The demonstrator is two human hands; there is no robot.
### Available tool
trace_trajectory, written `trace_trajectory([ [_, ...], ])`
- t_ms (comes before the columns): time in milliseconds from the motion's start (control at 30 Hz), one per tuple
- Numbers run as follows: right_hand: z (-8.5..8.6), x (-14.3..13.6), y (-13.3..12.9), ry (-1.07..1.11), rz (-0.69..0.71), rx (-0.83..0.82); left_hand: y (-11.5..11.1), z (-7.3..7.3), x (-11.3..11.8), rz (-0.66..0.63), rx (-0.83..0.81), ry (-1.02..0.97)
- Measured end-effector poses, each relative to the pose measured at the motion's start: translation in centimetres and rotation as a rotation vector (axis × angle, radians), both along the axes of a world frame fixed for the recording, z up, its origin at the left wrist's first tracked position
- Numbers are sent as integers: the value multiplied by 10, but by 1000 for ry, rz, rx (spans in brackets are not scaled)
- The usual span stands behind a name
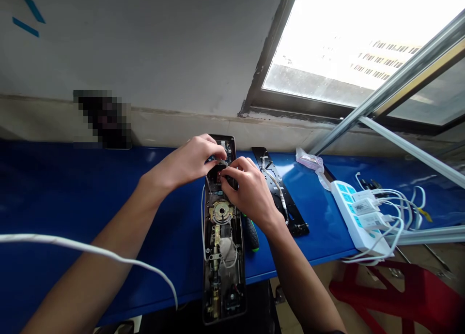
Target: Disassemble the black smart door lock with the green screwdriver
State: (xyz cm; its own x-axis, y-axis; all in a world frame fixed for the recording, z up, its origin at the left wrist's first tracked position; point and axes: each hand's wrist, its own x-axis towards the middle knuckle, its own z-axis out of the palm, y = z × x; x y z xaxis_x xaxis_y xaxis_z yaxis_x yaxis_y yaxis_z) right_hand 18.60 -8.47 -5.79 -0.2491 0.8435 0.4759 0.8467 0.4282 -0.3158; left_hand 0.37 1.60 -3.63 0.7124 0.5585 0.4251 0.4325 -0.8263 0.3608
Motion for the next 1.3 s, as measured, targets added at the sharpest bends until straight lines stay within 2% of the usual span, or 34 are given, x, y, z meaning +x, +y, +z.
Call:
trace_trajectory([
  [300,-3,1,-3,44,-15,-23,-7,7,7,-10,59,-118],
  [567,-11,1,0,110,67,-33,-11,12,6,31,68,-174],
  [667,-6,7,-4,147,120,-36,-11,9,10,6,70,-157],
  [767,7,22,-12,218,173,-54,-13,6,13,-80,40,-79],
  [900,18,56,-11,356,85,-24,-17,10,12,-194,-19,5],
  [1000,10,80,2,411,24,-58,-23,17,13,-237,-25,29],
  [1133,-16,101,19,422,2,-155,-33,22,20,-193,43,11],
  [1233,-31,107,23,417,2,-222,-38,17,31,-186,101,-2],
  [1300,-35,108,27,397,13,-273,-40,11,39,-212,109,-1],
])
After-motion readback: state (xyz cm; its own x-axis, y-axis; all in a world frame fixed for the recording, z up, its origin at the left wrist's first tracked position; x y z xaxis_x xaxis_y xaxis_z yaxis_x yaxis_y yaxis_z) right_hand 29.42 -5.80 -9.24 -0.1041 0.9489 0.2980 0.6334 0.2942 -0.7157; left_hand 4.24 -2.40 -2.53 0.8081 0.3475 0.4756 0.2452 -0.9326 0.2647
